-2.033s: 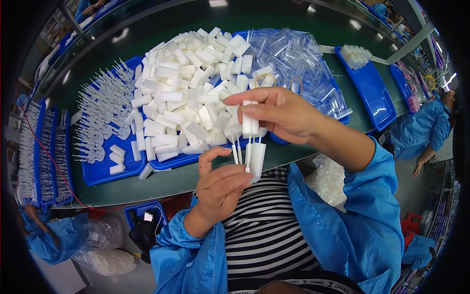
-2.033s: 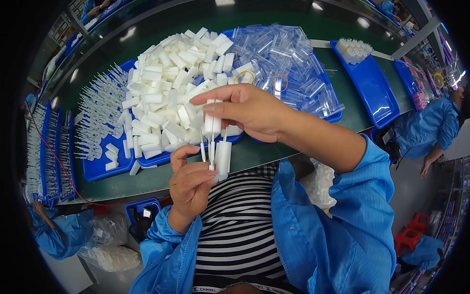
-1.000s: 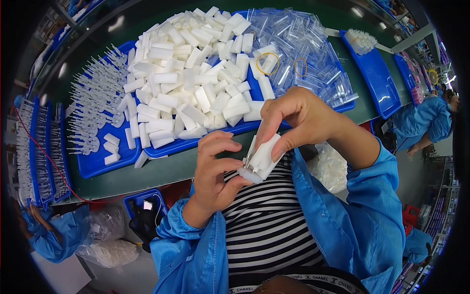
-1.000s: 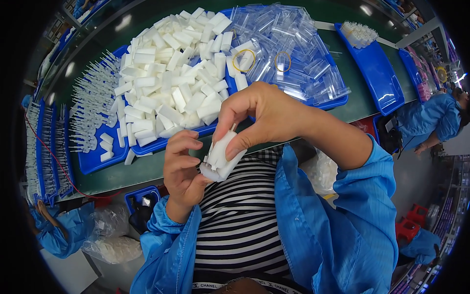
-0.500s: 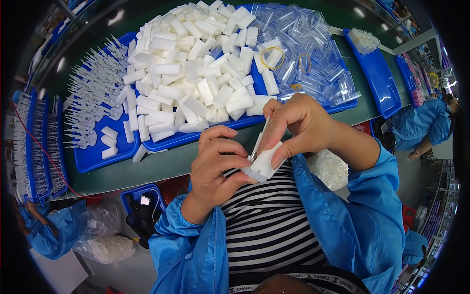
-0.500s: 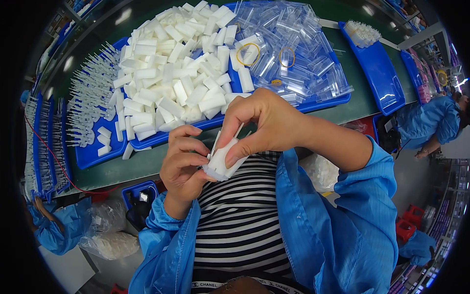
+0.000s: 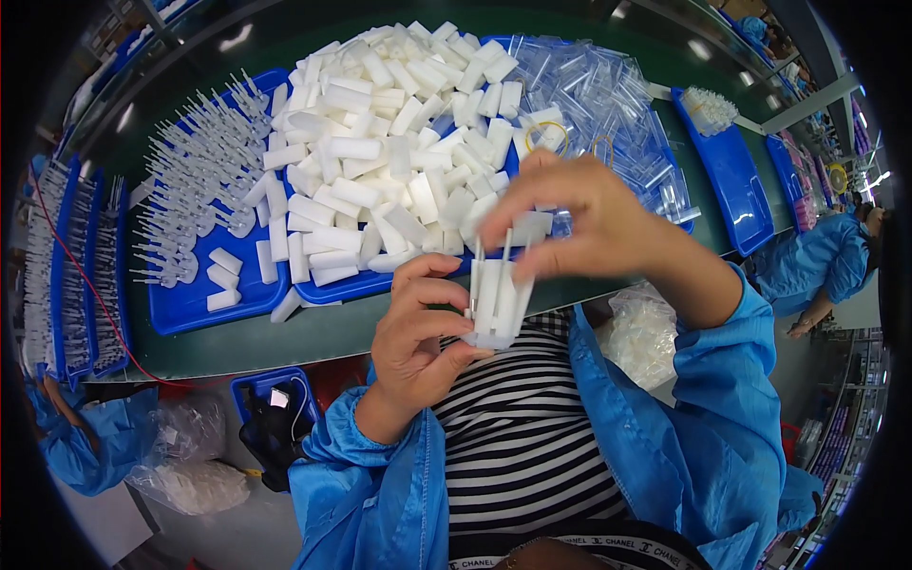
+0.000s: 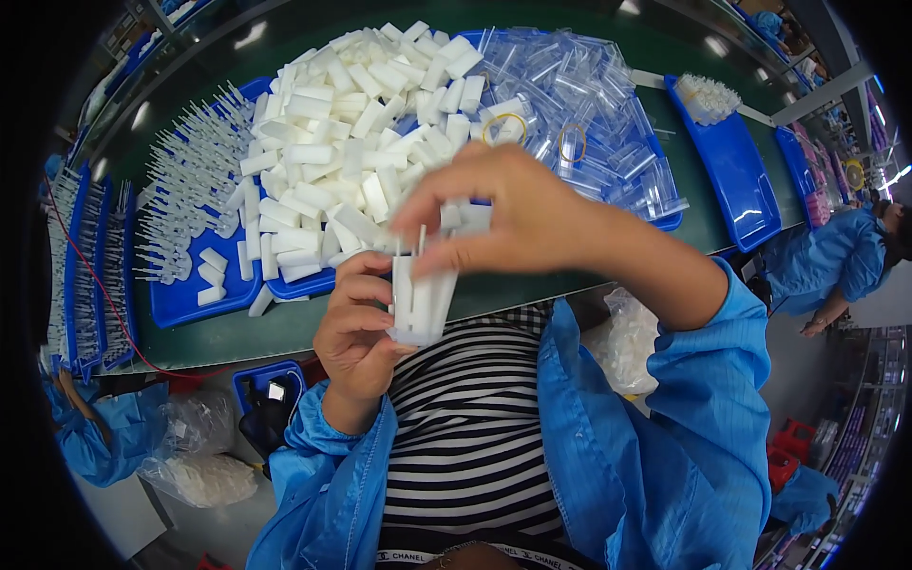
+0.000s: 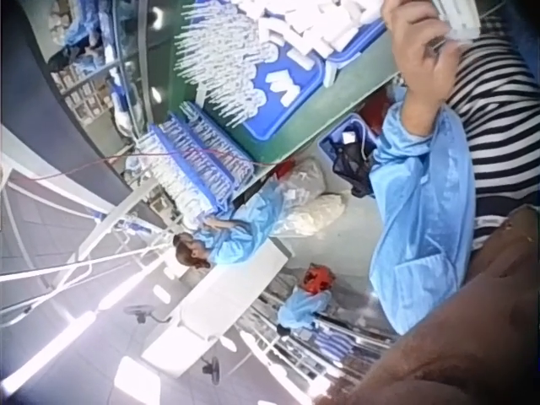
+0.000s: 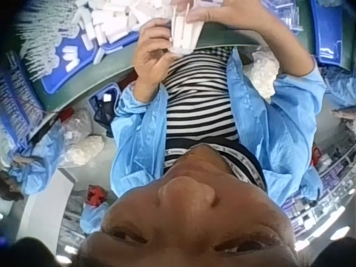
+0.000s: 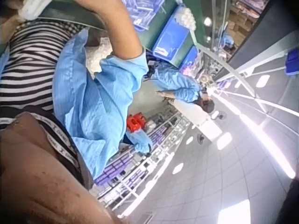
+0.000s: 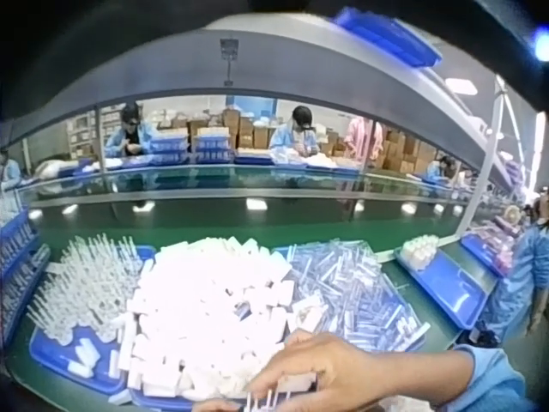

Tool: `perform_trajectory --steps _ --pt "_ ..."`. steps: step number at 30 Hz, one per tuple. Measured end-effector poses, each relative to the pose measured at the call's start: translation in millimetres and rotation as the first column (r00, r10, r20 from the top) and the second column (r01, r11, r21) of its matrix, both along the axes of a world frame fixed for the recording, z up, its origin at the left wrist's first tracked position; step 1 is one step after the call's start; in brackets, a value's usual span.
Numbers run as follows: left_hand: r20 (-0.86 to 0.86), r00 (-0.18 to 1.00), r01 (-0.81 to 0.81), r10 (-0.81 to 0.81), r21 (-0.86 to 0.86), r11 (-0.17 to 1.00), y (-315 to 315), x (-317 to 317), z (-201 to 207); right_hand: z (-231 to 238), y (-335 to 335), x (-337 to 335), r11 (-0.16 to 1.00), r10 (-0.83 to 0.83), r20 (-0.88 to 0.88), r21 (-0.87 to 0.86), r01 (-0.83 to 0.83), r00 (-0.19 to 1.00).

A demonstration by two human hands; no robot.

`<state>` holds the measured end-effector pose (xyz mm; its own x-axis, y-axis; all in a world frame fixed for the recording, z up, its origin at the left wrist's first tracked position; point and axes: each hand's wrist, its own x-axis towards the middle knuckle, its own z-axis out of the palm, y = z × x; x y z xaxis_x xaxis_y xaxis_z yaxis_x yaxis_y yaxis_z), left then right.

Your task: The person assembles plastic components by hand, inserting small plastic rods into a rectangular plastic base, then placing the assembled unit into a clear plastic tube.

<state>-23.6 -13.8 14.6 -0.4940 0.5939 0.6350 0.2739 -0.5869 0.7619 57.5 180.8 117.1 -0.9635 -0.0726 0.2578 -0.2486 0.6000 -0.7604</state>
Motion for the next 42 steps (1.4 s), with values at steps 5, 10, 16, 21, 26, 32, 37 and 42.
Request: perform_trajectory --steps 5,10,16,21,26,32,37,42 --pt "0.014 1.0 -0.011 0.01 0.033 0.999 5.0 -0.6 -4.0 -15.7 35.8 -60.0 0.872 -0.108 -0.256 0.44 0.215 0.961" --pt "-0.005 1.0 -0.024 0.024 0.022 0.999 -0.7 0.9 2.5 -38.3 46.1 -116.0 0.626 -0.011 -0.26 0.751 0.21 0.966" --pt "0.037 0.995 -0.093 0.092 0.023 0.995 -4.4 1.7 3.6 -47.7 47.4 -135.0 0.435 -0.017 -0.197 0.882 0.184 0.98" --pt "-0.006 0.989 -0.146 0.146 -0.001 0.989 -4.3 -1.1 3.6 -41.9 57.2 -112.6 0.521 0.004 -0.355 0.799 0.301 0.935" --pt "-0.049 0.992 -0.119 0.118 0.001 0.993 -1.4 -1.2 6.6 -22.5 50.3 -67.5 0.761 -0.025 -0.415 0.582 0.286 0.909" --pt "-0.127 0.989 -0.07 0.072 0.02 0.997 3.2 0.9 11.9 -17.5 39.5 -25.5 0.85 0.053 -0.494 0.478 0.22 0.868" --pt "-0.144 0.989 -0.046 0.045 -0.007 0.999 6.1 4.0 11.1 -22.3 38.1 -10.3 0.871 0.051 -0.494 0.448 0.203 0.868" --pt "-0.143 0.989 -0.032 0.023 -0.055 0.998 6.5 5.6 9.6 -30.9 33.8 -3.7 0.887 0.054 -0.542 0.412 0.209 0.839"
